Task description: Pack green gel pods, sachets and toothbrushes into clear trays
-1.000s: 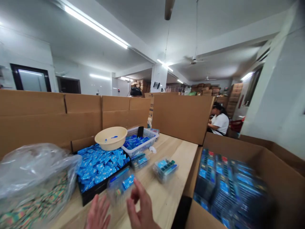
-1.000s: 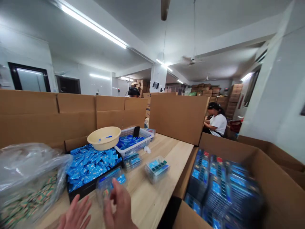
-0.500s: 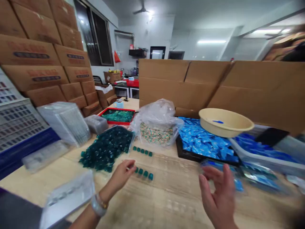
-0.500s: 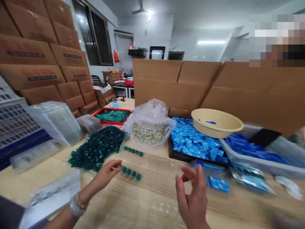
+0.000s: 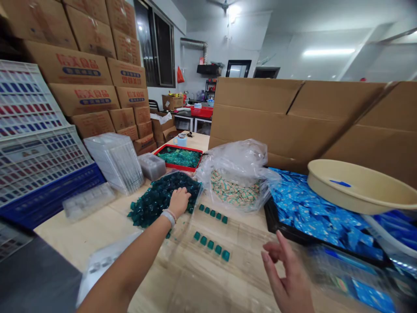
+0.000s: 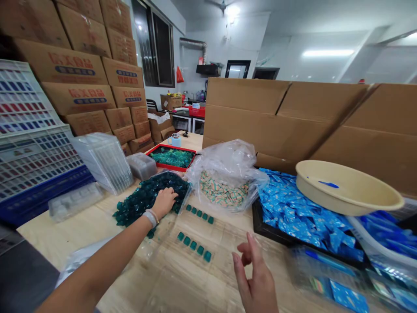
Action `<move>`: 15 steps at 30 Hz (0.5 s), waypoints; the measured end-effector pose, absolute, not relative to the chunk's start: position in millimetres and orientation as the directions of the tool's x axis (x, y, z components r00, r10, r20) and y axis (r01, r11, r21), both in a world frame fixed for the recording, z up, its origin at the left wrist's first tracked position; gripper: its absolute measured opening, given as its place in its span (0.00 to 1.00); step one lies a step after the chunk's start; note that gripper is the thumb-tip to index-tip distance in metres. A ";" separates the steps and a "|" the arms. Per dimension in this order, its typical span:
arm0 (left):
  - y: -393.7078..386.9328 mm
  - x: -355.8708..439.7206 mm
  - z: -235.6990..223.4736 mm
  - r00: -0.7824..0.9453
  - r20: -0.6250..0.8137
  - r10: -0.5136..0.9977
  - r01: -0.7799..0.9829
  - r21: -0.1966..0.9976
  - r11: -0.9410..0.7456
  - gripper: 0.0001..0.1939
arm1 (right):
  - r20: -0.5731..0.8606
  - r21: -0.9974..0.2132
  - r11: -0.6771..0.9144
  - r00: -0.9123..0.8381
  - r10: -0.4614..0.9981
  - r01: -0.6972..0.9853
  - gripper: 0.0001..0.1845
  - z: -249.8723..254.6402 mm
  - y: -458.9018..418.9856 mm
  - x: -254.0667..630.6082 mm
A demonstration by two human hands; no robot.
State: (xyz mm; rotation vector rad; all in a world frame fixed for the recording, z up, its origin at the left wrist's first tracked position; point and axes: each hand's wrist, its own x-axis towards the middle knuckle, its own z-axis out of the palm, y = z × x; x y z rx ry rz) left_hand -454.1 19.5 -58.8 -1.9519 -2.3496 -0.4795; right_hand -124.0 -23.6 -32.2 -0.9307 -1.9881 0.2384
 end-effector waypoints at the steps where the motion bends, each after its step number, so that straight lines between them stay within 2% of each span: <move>1: 20.3 -453.4 -60.4 -0.194 0.235 0.953 0.966 0.218 0.143 0.09 | 0.629 -0.505 0.691 -0.328 0.705 0.517 0.30 -36.4 -23.7 -122.7; 4: 16.0 -454.9 -61.8 -0.192 0.248 0.949 0.951 0.287 0.117 0.07 | 0.565 -0.550 0.662 -0.357 0.744 0.509 0.27 -48.4 -25.1 -116.6; 8: 9.2 -452.4 -51.5 -0.233 0.257 0.938 0.892 0.442 0.101 0.06 | 0.485 -0.622 0.583 -0.326 0.811 0.523 0.22 -59.7 -28.9 -112.2; 12: -3.9 -400.8 -40.6 -0.261 0.208 0.943 0.780 0.621 0.078 0.09 | 0.387 -0.754 0.474 -0.277 0.880 0.455 0.19 -65.4 -34.5 -129.6; 14: -20.2 -353.8 -40.3 -0.215 0.114 0.970 0.646 0.762 0.054 0.09 | 0.354 -0.813 0.449 -0.297 0.887 0.370 0.19 -65.6 -37.8 -142.2; 15: -30.2 -329.1 -41.6 -0.170 -0.023 0.985 0.333 0.940 0.080 0.08 | 0.347 -0.831 0.448 -0.321 0.881 0.330 0.18 -65.3 -39.5 -146.5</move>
